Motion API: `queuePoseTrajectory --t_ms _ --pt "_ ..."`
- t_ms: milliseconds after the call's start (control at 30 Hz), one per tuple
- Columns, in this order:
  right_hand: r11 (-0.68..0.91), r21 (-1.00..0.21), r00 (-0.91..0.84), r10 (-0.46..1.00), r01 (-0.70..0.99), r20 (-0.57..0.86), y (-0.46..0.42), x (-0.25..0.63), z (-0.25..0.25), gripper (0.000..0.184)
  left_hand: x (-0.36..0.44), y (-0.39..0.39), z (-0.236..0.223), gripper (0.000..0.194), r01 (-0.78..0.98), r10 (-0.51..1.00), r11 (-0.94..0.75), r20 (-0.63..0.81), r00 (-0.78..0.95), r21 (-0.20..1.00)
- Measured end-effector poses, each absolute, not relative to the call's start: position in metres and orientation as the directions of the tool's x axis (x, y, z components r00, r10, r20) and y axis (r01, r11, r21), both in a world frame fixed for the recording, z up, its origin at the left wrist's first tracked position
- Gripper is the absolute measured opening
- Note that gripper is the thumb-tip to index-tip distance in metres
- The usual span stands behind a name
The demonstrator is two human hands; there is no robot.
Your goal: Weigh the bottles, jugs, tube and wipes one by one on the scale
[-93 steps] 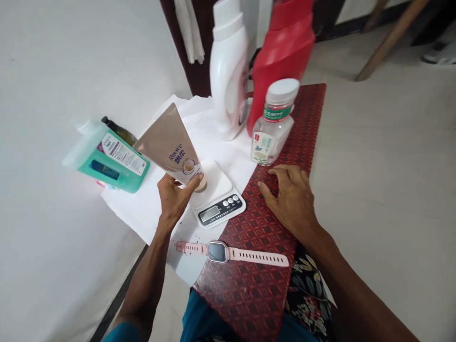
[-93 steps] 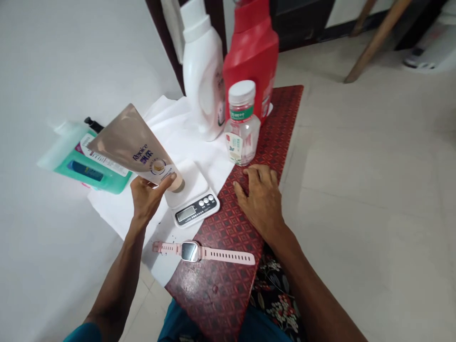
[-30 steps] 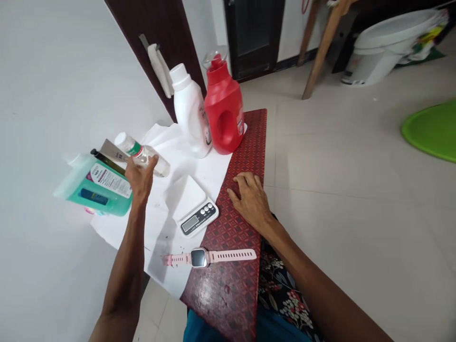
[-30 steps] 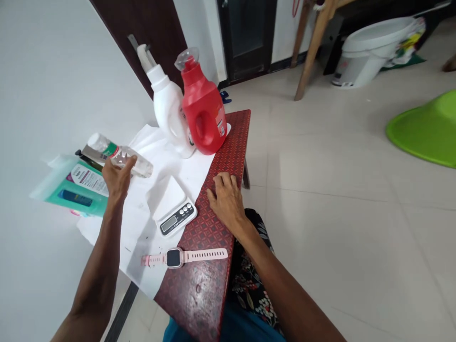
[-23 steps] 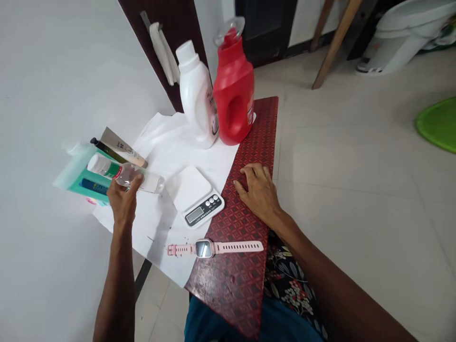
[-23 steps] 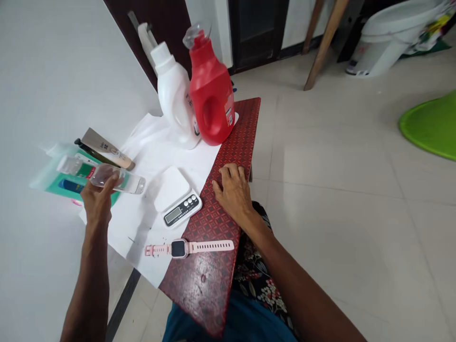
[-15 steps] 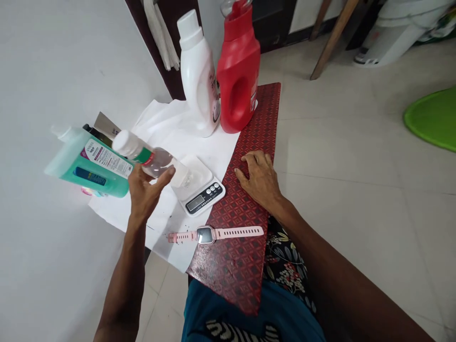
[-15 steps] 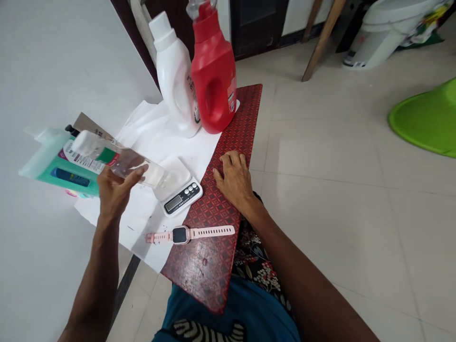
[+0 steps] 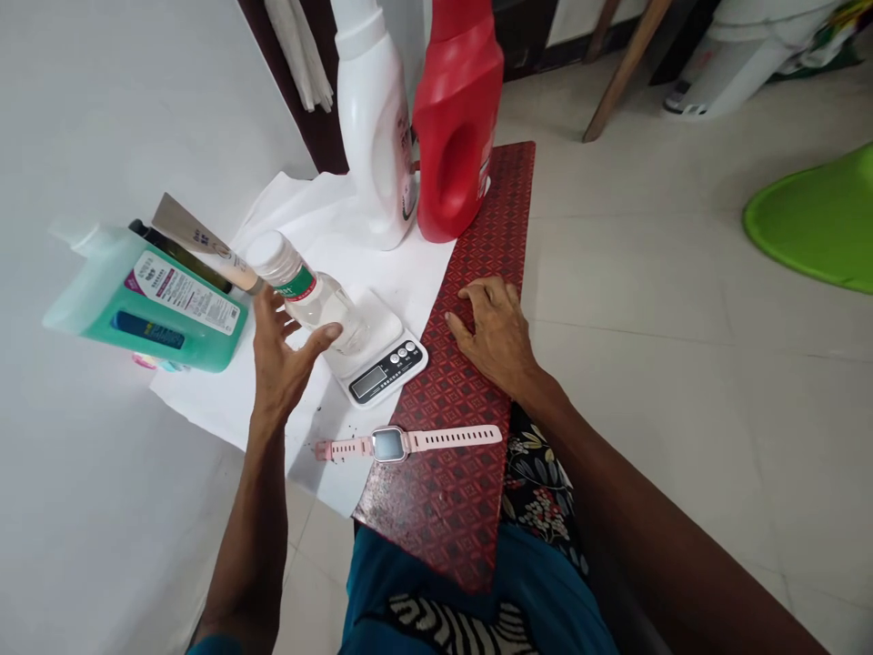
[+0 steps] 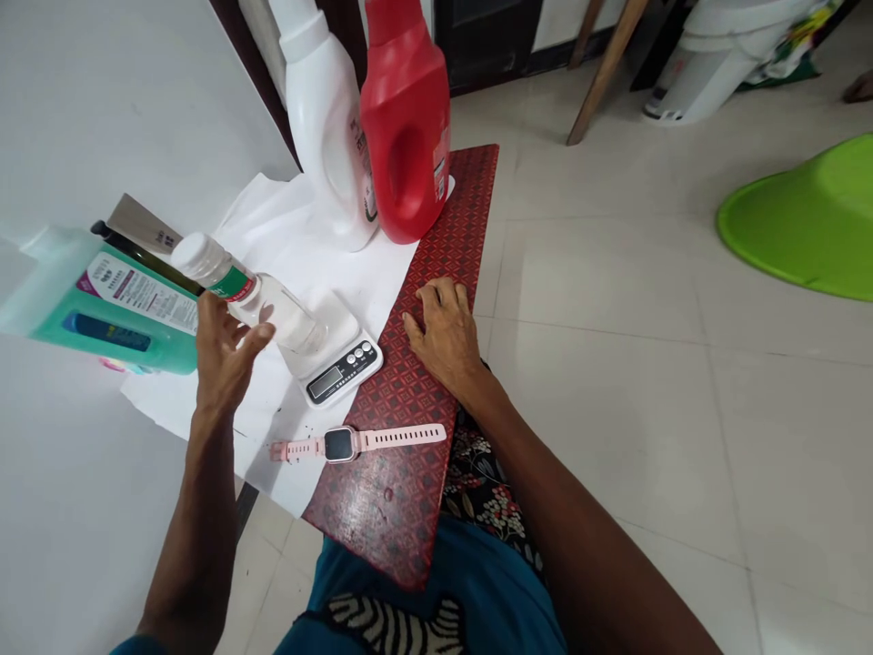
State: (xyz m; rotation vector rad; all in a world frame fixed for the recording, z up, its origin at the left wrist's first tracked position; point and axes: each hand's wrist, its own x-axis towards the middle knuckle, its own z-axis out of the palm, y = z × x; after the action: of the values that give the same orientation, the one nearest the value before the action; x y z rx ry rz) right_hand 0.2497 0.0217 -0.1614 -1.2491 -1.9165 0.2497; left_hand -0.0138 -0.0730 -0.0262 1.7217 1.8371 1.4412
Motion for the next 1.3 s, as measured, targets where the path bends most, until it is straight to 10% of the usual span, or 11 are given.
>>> queuePoseTrajectory --t_ms 333,600,1300 --pt "0.447 -0.578 -0.168 0.866 0.682 0.472 0.02 0.249 -0.161 0.024 -0.01 -0.097 -0.032 0.088 0.674 0.705 -0.14 0.551 -0.447 0.725" --pt "0.459 -0.579 -0.184 0.863 0.674 0.47 0.021 0.251 -0.157 0.022 0.015 -0.072 -0.048 0.058 0.637 0.818 0.04 0.341 -0.463 0.77" --pt "0.533 -0.511 -0.208 0.801 0.675 0.561 0.024 0.254 -0.167 0.026 -0.136 -0.069 -0.071 0.052 0.475 0.296 0.532 0.372 -0.88 0.701"
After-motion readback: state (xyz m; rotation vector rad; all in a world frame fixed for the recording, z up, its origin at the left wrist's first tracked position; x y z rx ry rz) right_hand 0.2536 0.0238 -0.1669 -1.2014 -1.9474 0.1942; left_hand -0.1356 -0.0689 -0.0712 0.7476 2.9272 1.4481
